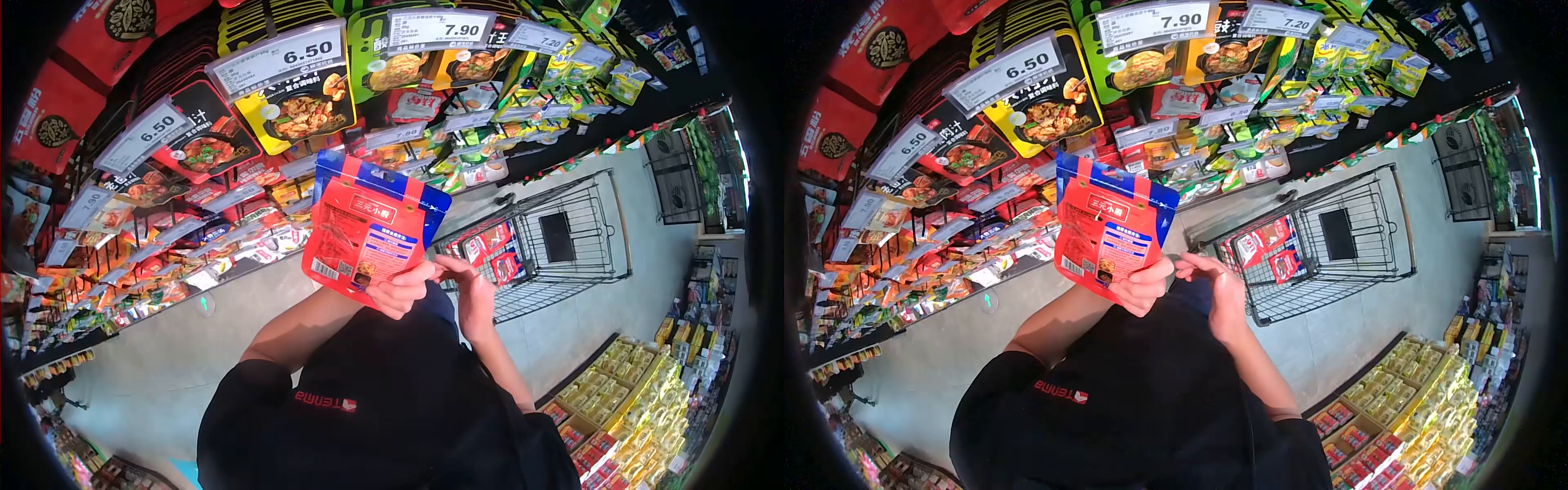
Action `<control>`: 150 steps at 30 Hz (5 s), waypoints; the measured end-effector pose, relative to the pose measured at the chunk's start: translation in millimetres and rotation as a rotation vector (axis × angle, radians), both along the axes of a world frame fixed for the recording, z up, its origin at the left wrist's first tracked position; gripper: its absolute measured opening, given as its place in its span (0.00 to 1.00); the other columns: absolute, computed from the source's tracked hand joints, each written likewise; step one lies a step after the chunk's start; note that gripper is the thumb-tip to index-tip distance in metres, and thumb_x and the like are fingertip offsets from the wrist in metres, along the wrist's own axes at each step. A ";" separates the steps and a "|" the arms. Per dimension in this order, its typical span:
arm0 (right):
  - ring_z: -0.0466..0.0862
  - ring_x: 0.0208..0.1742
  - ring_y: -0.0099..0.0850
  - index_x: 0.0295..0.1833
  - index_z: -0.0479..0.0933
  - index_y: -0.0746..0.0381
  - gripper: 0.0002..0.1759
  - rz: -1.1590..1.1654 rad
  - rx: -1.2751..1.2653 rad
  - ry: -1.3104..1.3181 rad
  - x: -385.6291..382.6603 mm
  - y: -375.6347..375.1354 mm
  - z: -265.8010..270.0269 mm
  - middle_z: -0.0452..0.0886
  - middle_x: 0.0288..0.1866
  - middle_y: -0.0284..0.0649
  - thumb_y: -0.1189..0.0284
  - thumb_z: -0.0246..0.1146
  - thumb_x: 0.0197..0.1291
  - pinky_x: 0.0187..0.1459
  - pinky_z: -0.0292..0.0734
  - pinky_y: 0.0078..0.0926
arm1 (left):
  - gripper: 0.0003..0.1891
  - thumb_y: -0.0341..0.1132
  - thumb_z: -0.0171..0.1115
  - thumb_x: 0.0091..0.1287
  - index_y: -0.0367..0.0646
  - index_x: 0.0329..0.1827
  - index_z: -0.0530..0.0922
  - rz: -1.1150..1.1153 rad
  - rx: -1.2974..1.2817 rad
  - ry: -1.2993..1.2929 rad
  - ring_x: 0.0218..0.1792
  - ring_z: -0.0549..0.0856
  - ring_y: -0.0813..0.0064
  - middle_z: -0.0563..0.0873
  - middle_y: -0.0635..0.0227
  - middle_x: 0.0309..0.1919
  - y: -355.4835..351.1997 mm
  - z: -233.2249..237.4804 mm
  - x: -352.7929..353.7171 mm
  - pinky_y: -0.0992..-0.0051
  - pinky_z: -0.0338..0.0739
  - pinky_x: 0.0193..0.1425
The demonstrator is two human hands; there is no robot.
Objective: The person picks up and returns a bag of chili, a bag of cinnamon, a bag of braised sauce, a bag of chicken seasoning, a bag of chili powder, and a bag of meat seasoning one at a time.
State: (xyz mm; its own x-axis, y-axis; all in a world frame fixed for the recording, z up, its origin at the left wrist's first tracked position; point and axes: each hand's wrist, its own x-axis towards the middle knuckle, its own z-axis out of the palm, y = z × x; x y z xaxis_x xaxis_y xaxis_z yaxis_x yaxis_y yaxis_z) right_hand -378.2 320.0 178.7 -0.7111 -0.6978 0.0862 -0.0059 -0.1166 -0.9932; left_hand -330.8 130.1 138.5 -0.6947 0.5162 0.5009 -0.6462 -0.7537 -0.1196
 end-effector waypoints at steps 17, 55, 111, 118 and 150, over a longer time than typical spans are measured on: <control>0.72 0.66 0.30 0.73 0.54 0.70 0.28 -0.161 0.086 -0.272 -7.6 -27.1 -36.9 0.70 0.67 0.46 0.83 0.50 0.69 0.66 0.65 0.27 | 0.19 0.30 0.57 0.72 0.36 0.64 0.68 1.044 -1.312 -0.597 0.56 0.79 0.79 0.80 0.65 0.56 10.5 -40.8 39.5 0.74 0.73 0.62; 0.47 0.76 0.66 0.76 0.57 0.45 0.44 -0.039 0.808 1.083 -86.8 -185.4 -66.9 0.45 0.78 0.58 0.70 0.63 0.52 0.66 0.55 0.67 | 0.17 0.20 0.56 0.68 0.35 0.60 0.72 1.506 -1.388 -0.681 0.54 0.81 0.77 0.83 0.65 0.54 -66.2 -106.1 -62.1 0.76 0.73 0.60; 0.83 0.38 0.37 0.46 0.80 0.68 0.22 -1.269 0.758 -0.803 -307.0 257.6 -558.6 0.84 0.34 0.45 0.62 0.71 0.52 0.42 0.78 0.33 | 0.19 0.34 0.44 0.76 0.34 0.65 0.63 0.389 -2.504 0.320 0.42 0.87 0.68 0.83 0.57 0.48 240.3 -293.7 -280.9 0.71 0.79 0.47; 0.81 0.35 0.23 0.43 0.78 0.66 0.05 -1.474 0.164 -0.628 -328.1 255.8 -520.6 0.83 0.34 0.37 0.77 0.64 0.62 0.37 0.76 0.22 | 0.18 0.36 0.46 0.76 0.34 0.63 0.65 0.550 -2.575 0.527 0.40 0.88 0.62 0.84 0.55 0.47 231.8 -304.7 -270.9 0.66 0.80 0.42; 0.83 0.47 0.22 0.55 0.77 0.69 0.14 -0.280 -0.214 -0.481 -67.2 33.3 -5.7 0.84 0.50 0.38 0.79 0.63 0.63 0.52 0.78 0.22 | 0.13 0.23 0.63 0.65 0.34 0.53 0.77 0.967 -1.736 -0.077 0.47 0.82 0.80 0.85 0.66 0.46 35.3 41.0 -45.2 0.78 0.74 0.55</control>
